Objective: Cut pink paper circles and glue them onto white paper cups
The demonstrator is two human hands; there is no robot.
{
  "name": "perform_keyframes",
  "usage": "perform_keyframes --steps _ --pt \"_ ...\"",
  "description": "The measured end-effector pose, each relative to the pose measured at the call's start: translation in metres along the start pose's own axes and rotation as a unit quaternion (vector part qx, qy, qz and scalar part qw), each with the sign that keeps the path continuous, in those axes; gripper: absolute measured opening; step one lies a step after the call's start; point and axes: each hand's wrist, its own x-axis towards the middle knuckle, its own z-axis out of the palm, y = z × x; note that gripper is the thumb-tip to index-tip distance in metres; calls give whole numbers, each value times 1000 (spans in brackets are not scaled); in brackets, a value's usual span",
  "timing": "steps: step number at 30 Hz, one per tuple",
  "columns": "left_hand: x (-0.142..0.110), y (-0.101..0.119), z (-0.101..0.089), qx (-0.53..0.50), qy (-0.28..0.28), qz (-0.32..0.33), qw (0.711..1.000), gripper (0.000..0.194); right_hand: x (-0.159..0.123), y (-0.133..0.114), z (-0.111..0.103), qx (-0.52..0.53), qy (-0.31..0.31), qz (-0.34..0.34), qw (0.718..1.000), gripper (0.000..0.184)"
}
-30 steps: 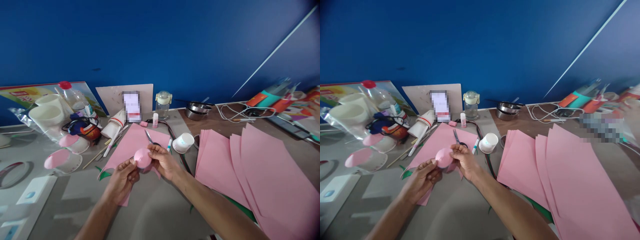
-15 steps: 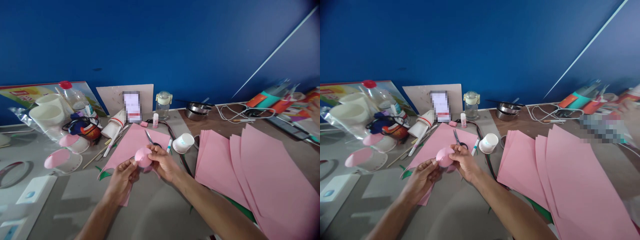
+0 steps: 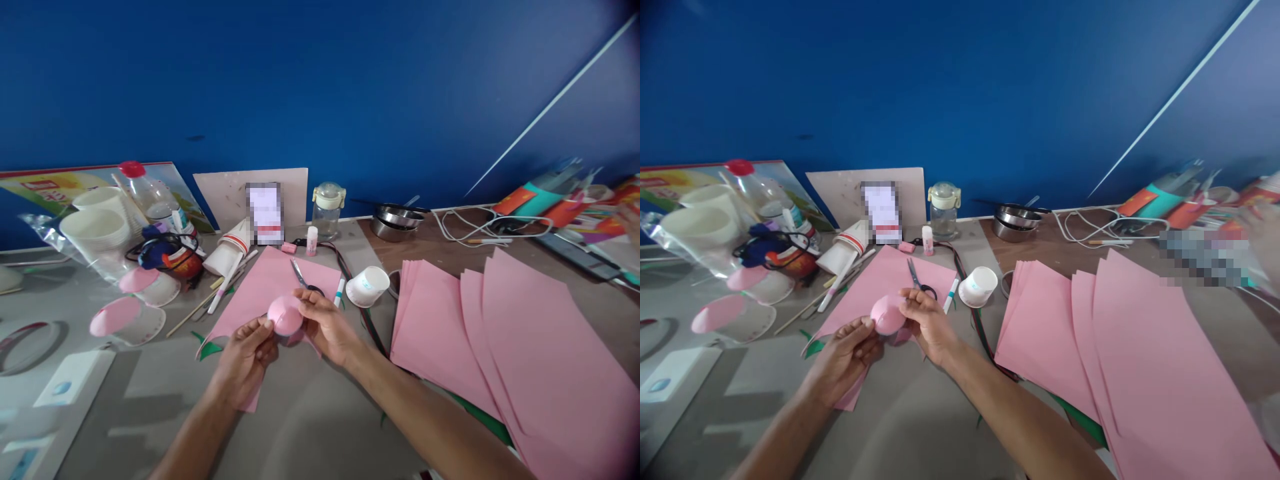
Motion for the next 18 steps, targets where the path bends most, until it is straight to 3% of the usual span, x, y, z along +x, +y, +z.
perform_keyframes --steps 10,18 --pt "1 0 -1 -27 39 47 998 34 -2 2 5 -33 -22 -15 999 50" --pt "0 -8 2 -17 12 39 999 30 -2 15 9 -73 1 -61 996 59"
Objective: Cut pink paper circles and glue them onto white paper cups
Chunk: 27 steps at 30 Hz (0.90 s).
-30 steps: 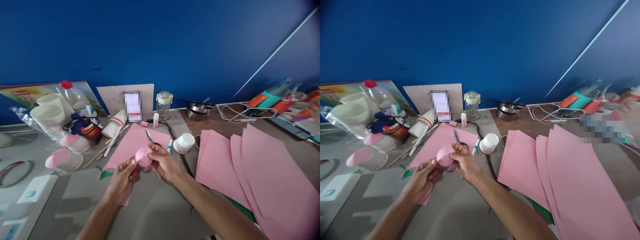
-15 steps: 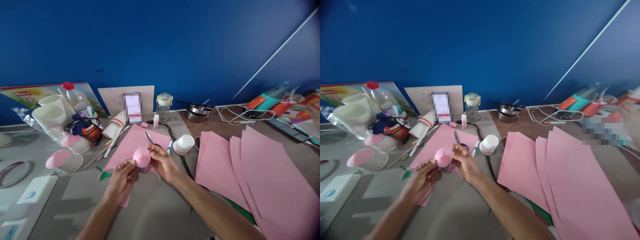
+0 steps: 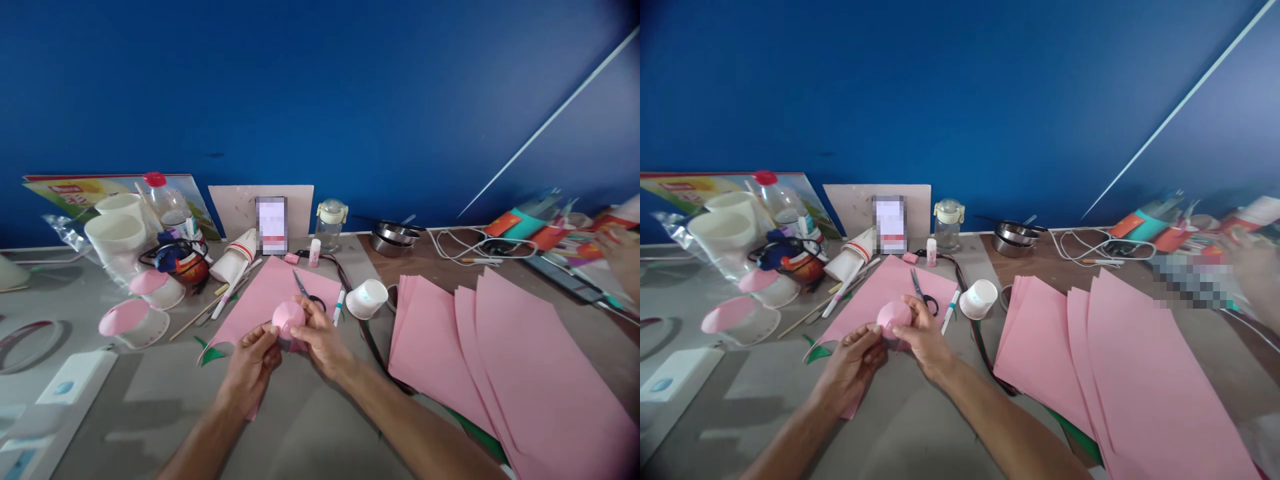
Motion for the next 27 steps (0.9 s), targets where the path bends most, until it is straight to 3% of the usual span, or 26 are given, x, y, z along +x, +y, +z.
perform_keyframes --steps 11,20,27 --pt "1 -6 0 78 21 33 996 33 -2 -2 -1 -90 22 -60 994 54" --pt "1 -5 -1 135 33 49 989 34 0 2 0 -52 -4 -43 998 57" --pt "-1 -10 -4 146 39 37 988 32 2 5 -3 -94 18 -54 994 49"
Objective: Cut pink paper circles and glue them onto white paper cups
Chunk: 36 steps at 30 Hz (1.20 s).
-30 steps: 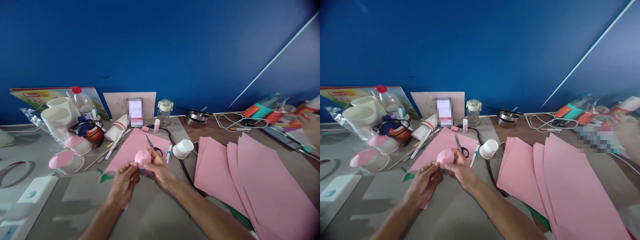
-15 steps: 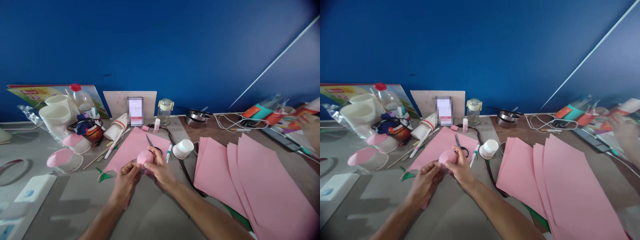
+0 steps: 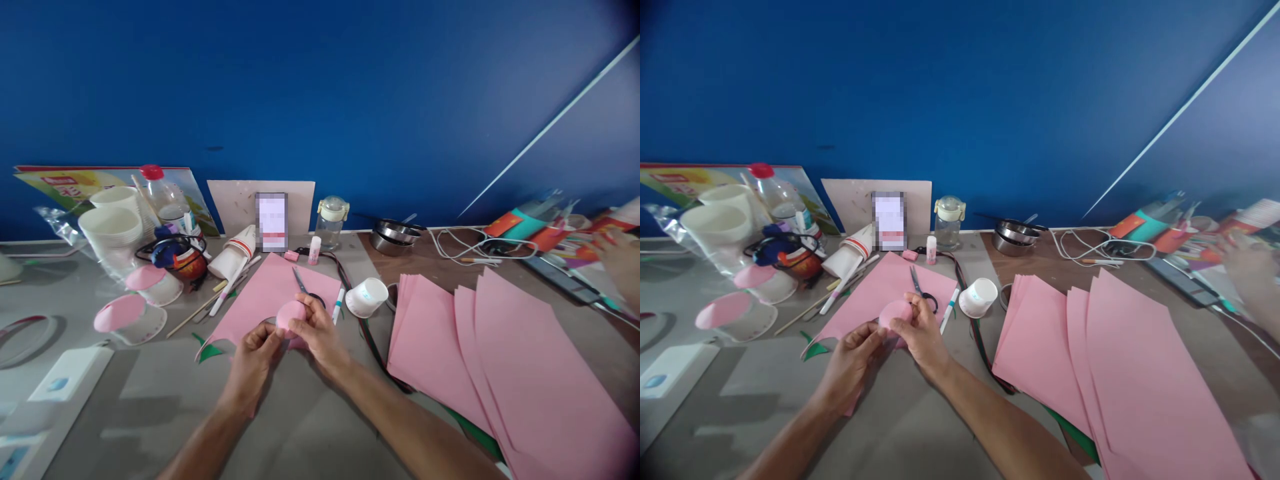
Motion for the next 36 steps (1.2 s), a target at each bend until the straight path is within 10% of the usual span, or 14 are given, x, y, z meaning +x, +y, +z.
perform_keyframes --steps 6,16,36 --pt "2 -2 -1 7 -17 12 1000 33 2 4 -8 -139 66 -59 986 25" --pt "1 4 2 -22 -29 -3 999 35 -3 4 -5 -171 7 -102 980 44" --pt "0 5 3 -3 -41 -11 999 36 3 1 -11 -227 84 -73 968 35"
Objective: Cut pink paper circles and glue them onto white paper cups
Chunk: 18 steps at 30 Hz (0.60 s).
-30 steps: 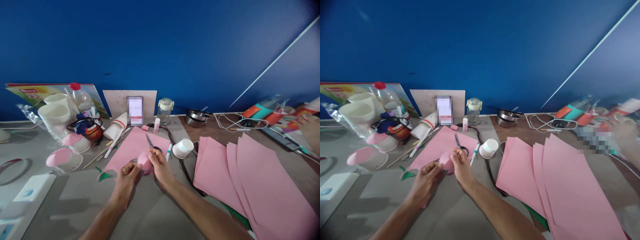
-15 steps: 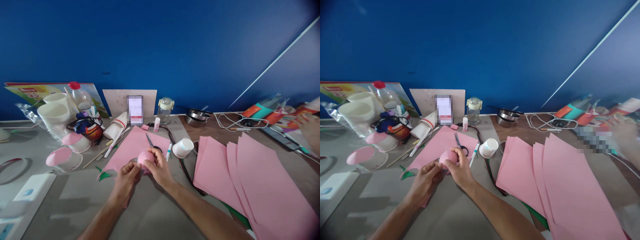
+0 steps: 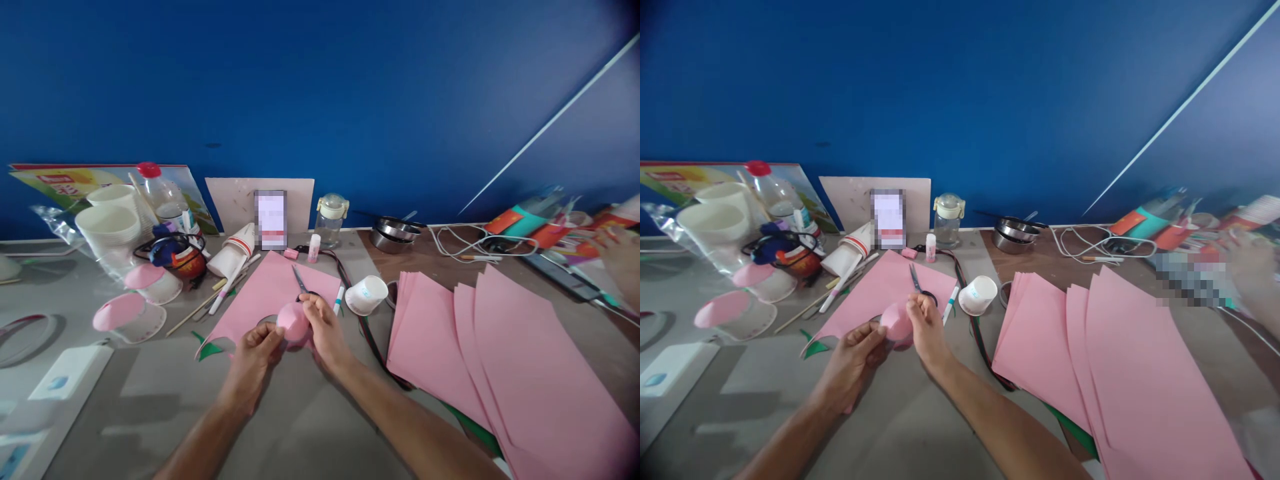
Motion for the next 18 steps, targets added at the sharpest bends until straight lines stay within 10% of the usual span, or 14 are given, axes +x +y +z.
perform_keyframes --steps 11,18 --pt "-1 3 -3 -22 -14 -3 1000 33 -5 -15 -15 -21 -158 -122 980 70" --pt "-2 7 -1 -31 -26 -11 999 41 4 -10 -9 151 -98 43 983 37"
